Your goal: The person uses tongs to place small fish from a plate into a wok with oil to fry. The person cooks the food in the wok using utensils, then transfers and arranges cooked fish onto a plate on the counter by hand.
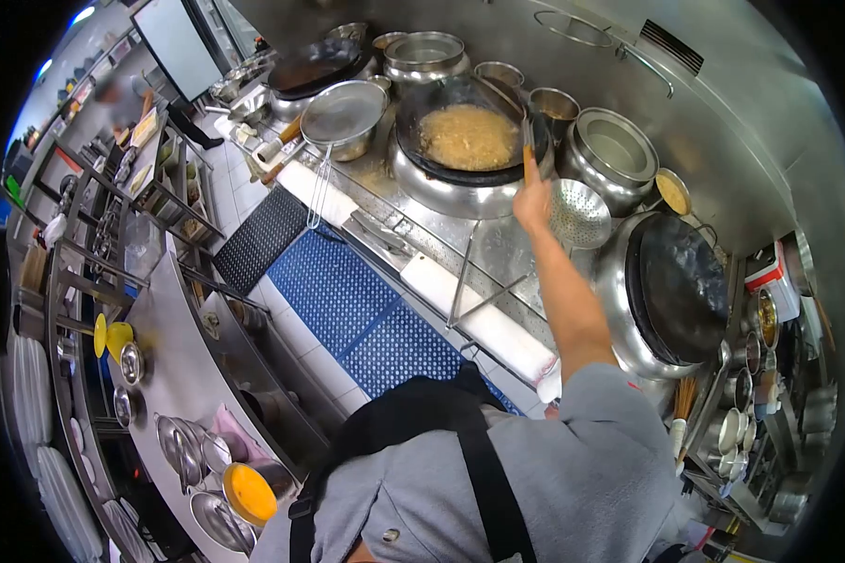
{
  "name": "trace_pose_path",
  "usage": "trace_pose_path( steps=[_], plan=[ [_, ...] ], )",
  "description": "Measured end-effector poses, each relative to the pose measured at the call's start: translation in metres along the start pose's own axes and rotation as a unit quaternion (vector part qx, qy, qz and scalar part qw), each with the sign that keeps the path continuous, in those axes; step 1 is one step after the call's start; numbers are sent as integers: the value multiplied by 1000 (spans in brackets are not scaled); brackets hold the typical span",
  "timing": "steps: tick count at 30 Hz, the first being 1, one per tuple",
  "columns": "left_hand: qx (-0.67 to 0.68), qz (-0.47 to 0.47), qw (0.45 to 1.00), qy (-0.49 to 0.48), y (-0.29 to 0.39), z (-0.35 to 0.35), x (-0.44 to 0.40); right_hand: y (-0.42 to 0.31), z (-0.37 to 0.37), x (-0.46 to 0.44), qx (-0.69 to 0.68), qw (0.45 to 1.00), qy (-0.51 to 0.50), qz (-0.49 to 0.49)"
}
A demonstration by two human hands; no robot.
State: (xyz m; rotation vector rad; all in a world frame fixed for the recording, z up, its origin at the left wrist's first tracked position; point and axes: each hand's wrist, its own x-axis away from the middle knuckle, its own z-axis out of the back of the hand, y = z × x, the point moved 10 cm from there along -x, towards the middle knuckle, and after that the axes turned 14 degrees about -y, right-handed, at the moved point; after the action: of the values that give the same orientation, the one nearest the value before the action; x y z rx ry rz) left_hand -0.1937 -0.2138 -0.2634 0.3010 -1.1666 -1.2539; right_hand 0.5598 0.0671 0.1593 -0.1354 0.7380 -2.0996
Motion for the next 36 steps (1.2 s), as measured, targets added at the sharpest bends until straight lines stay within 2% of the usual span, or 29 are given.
trace_pose_path(
  steps=[2, 4, 6, 9, 12, 13, 15, 16, 17, 18, 20, 21, 24, 27, 30, 33, 36],
  plan=[
    [-6, 1, 1000, -1, 11, 2, -9, 4, -17, -1, -32, 999, -40, -16],
    [-21, 28, 999, -14, 13, 8, -15, 1, -10, -2, -50, 999, -2, 3],
    [-39, 78, 995, -40, -16, 6, -31, 2, 2, 2, -52, 998, 31, 26],
    [-5, 116, 993, -35, -17, 8, -37, 2, 22, 19, -51, 990, 66, 115],
    [18, 112, 992, -47, -9, 7, -31, 15, 20, 31, -214, 969, -53, 113],
    [-22, 92, 995, -42, 1, 9, -29, 27, 8, 27, -269, 953, -65, 127],
    [-106, 50, 993, -35, 11, 11, -30, 29, -1, 36, -349, 926, -137, 47],
    [-126, 67, 989, -27, 4, 11, -31, 29, -6, 42, -387, 906, -170, 6],
    [-145, 85, 986, -19, -2, 10, -32, 30, -14, 34, -416, 899, -132, 35],
    [-165, 102, 981, -10, -2, 10, -31, 28, -16, 39, -430, 892, -140, 28],
    [-175, 79, 981, -9, 8, 10, -34, 21, -22, 43, -459, 874, -157, 19],
    [-181, 68, 981, -5, 17, 16, -35, 26, -14, 46, -422, 893, -151, 27],
    [-143, -13, 987, -71, 39, 11, -44, 34, 29, 68, -416, 887, -201, 21],
    [8, 38, 997, -61, 9, 1, -45, 53, 48, 64, -359, 912, -187, 71],
    [-15, 43, 998, -36, 12, -2, -36, 58, 61, 62, -330, 927, -168, 67],
    [41, 100, 993, -42, -2, -9, -28, 59, 78, 70, -318, 937, -120, 86],
    [-161, 53, 981, -95, 4, -18, -36, 75, 76, 80, -319, 934, -86, 135]
  ],
)
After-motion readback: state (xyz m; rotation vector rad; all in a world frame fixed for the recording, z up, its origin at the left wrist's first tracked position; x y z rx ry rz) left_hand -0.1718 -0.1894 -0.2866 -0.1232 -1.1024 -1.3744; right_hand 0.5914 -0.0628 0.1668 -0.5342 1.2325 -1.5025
